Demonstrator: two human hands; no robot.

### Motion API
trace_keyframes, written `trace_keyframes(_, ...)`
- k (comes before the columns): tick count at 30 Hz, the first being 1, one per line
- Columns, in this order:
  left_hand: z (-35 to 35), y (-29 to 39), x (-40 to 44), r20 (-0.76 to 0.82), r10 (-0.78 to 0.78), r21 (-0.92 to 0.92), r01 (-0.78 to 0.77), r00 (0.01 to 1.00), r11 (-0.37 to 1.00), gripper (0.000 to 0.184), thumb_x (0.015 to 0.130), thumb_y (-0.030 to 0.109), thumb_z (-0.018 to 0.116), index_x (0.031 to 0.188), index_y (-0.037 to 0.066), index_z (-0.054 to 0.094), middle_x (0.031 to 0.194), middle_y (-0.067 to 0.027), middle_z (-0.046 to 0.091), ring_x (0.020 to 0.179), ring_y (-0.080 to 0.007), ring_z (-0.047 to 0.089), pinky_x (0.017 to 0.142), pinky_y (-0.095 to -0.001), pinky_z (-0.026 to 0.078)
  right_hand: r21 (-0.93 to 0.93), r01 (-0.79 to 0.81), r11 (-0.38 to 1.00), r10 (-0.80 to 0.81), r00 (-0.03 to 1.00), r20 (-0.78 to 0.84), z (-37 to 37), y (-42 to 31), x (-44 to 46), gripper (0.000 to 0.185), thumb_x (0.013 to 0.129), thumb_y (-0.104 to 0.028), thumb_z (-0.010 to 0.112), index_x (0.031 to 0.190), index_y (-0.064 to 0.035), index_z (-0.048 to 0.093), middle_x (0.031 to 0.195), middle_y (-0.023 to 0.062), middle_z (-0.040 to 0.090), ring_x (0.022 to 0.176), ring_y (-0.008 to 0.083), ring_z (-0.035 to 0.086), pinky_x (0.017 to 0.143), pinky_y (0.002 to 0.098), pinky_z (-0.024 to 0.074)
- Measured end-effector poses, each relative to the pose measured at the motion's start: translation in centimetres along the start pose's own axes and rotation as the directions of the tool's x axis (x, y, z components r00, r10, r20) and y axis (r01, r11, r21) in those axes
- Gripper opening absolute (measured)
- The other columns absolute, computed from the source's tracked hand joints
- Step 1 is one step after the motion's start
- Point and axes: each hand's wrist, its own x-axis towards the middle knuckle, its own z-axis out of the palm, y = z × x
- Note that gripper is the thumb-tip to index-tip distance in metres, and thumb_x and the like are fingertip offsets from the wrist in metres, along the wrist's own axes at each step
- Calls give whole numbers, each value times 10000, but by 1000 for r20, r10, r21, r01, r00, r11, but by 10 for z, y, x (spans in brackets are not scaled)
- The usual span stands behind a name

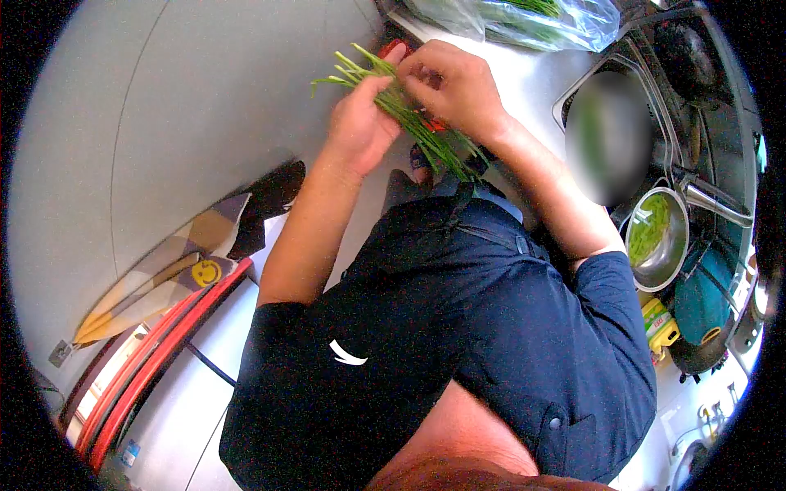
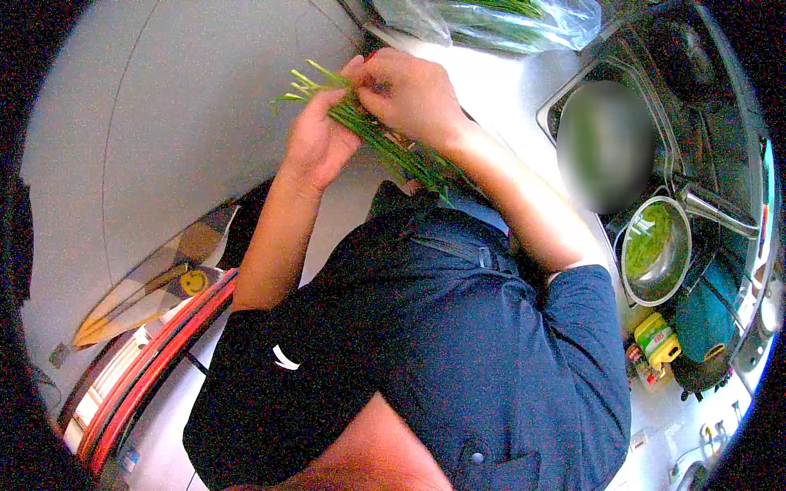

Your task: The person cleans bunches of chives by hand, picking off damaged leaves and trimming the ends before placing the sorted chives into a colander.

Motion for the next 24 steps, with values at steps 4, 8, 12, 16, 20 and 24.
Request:
trace_keyframes(4, 0, -1, 1, -2, -2, -10, 2, 1000, 1000, 525, 981, 181, 392, 1490, 56, 370, 1482, -112, 454, 1353, -265, 449, 1132, -434, 358, 28, 31, 999, -31, 999, -17, 0, 1, 0, 112, 807, -120, 702, 915, -91, 714, 833, 64, 652, 674, 187, 654, 626, 291, 529)
trace_keyframes(8, -4, -2, 3, 4, -2, -16, 2, 1000, 1000, 525, 983, 180, 386, 1493, 57, 365, 1483, -106, 453, 1349, -265, 451, 1128, -432, 361, 8, 59, 998, -59, 998, -11, -1, 0, 1, 108, 804, -126, 708, 901, -82, 730, 837, 72, 662, 680, 200, 660, 626, 292, 528)
trace_keyframes(12, -3, -3, 2, 11, 2, 7, -2, 1000, 1000, 538, 979, 171, 377, 1504, 55, 340, 1483, -106, 452, 1338, -264, 462, 1121, -433, 367, -1, -35, 999, 35, 995, 94, -2, 3, 3, 139, 804, -150, 722, 914, -68, 743, 831, 85, 677, 699, 208, 673, 644, 292, 533)
trace_keyframes(16, -2, -3, 2, 9, -11, 13, 11, 1000, 1000, 556, 971, 162, 377, 1514, 58, 316, 1482, -106, 453, 1336, -265, 464, 1121, -434, 367, 102, -177, 979, 163, 978, 131, -1, 1, 3, 172, 837, -255, 704, 898, -101, 749, 780, 86, 696, 572, 228, 674, 550, 345, 543)
trace_keyframes(20, -7, -4, 5, 6, -7, 37, 7, 1000, 999, 572, 963, 159, 384, 1521, 67, 302, 1480, -118, 453, 1333, -270, 467, 1123, -436, 364, 214, -468, 857, 393, 863, 317, -5, -4, 6, 233, 842, -211, 737, 954, -7, 728, 803, 90, 718, 667, 126, 675, 584, 273, 552)
trace_keyframes(24, -2, -2, 2, 35, -15, 2, 14, 999, 1000, 576, 961, 161, 387, 1522, 69, 301, 1478, -132, 452, 1336, -272, 465, 1126, -437, 360, 220, -533, 817, 447, 827, 342, -5, -4, 6, 244, 842, -216, 741, 955, -1, 724, 776, 78, 711, 642, 116, 666, 572, 268, 550)
